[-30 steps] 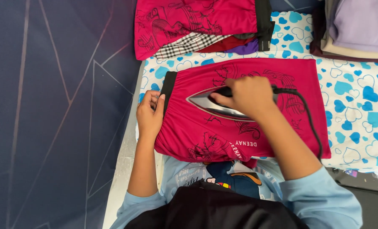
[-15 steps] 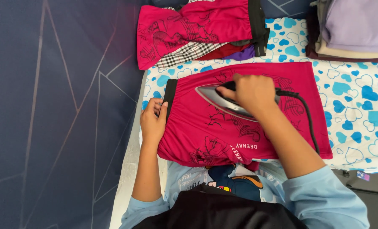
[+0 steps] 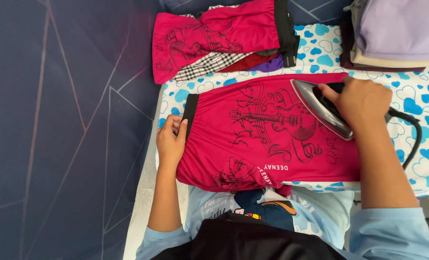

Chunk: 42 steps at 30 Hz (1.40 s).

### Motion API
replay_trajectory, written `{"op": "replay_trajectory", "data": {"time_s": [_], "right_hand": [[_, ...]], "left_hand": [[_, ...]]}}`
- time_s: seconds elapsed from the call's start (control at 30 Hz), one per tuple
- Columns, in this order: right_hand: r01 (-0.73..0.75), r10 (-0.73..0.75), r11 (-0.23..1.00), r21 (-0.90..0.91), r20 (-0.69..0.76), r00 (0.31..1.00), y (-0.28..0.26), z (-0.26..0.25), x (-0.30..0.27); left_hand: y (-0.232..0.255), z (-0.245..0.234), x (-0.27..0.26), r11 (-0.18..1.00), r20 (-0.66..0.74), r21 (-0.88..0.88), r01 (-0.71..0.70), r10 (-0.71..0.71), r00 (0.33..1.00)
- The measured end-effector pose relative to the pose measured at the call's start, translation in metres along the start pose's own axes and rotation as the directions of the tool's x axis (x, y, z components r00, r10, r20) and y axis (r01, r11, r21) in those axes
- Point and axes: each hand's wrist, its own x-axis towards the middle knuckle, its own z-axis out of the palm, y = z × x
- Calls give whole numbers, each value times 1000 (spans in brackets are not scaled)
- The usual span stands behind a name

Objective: The person is ironing a pink shirt on an ironing board, smoothing out wrinkles with a steam iron and repositioning the fabric.

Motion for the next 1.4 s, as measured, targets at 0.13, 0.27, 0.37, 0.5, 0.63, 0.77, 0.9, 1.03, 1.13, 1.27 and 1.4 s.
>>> {"op": "replay_trajectory", "data": {"time_s": [0.13, 0.27, 0.37, 0.5, 0.63, 0.77, 0.9, 1.03, 1.13, 1.27, 1.4], "right_hand": [[-24, 22, 1000, 20, 94, 995, 14, -25, -27], [143, -148, 989, 42, 139, 979, 21, -45, -65], [278, -291, 956, 96, 167, 942, 7, -63, -90], [423, -438, 889, 175, 55, 897, -31, -70, -115], [525, -484, 805, 276, -206, 851, -69, -79, -122], [587, -508, 769, 254, -316, 802, -110, -76, -105], [603, -481, 756, 255, -410, 775, -146, -66, -76], [554, -432, 784, 279, -395, 811, -162, -63, -46], [485, -384, 820, 304, -336, 860, -163, -62, -33], [434, -361, 845, 312, -266, 894, -144, -66, -29], [373, -319, 884, 283, -220, 922, -111, -56, -18]], "left_hand": [[-2, 1, 1, 1000, 4, -4, 0, 0, 1000], [-2, 1, 1, 1000, -3, -6, -8, 8, 1000], [-1, 0, 1, 1000, 3, -4, -12, 12, 1000], [2, -1, 1, 999, -13, -31, -17, 16, 1000], [6, -3, -1, 999, -49, -37, -1, -1, 999], [8, -4, -1, 997, -26, -74, 37, -39, 999], [11, -5, -2, 991, -26, -126, 50, -54, 998], [12, -5, -1, 991, -20, -122, 56, -59, 998], [12, -5, -1, 997, -2, -76, 30, -30, 1000], [9, -3, 0, 999, -2, -46, 20, -20, 1000], [11, -4, -1, 999, -5, -42, 19, -19, 1000]]}}
